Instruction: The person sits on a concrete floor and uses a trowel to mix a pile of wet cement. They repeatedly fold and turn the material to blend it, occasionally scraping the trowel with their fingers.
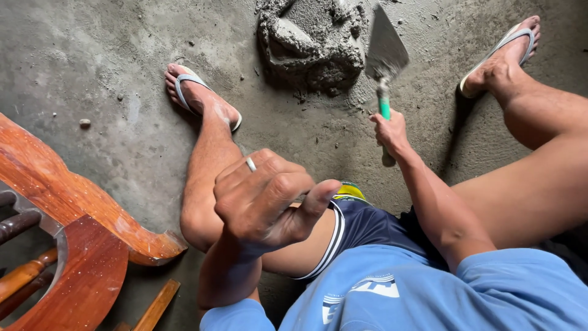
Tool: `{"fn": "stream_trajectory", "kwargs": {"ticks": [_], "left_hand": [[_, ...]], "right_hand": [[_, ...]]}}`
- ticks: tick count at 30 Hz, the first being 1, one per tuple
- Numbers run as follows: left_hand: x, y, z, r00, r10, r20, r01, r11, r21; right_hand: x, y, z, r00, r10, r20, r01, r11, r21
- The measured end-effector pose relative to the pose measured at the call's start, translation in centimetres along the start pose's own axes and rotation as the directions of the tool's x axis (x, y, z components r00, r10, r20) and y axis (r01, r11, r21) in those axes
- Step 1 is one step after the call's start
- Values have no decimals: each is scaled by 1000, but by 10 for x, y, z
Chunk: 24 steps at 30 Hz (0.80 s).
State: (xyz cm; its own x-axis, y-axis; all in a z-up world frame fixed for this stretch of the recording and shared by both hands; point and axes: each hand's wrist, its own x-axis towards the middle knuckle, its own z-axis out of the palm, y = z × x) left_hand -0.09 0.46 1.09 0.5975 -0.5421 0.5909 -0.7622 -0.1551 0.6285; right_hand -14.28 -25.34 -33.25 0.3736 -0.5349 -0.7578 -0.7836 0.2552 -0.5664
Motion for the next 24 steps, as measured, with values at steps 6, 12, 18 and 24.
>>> {"fn": "stream_trajectory", "kwargs": {"ticks": [6,12,18,24], "left_hand": [[1,-2,2,1000,15,7,-15,1000,-4],[-2,-12,-3,998,-67,-20,66,997,-35],[-4,-9,-3,995,-91,-42,91,996,-11],[6,-8,1,997,-67,-46,67,998,-2]], "right_hand": [[19,65,1,961,252,-113,-229,956,183],[71,-43,11,954,222,199,-163,947,-275],[65,-190,51,959,69,276,98,831,-547],[-4,-121,133,963,-101,250,194,904,-381]]}}
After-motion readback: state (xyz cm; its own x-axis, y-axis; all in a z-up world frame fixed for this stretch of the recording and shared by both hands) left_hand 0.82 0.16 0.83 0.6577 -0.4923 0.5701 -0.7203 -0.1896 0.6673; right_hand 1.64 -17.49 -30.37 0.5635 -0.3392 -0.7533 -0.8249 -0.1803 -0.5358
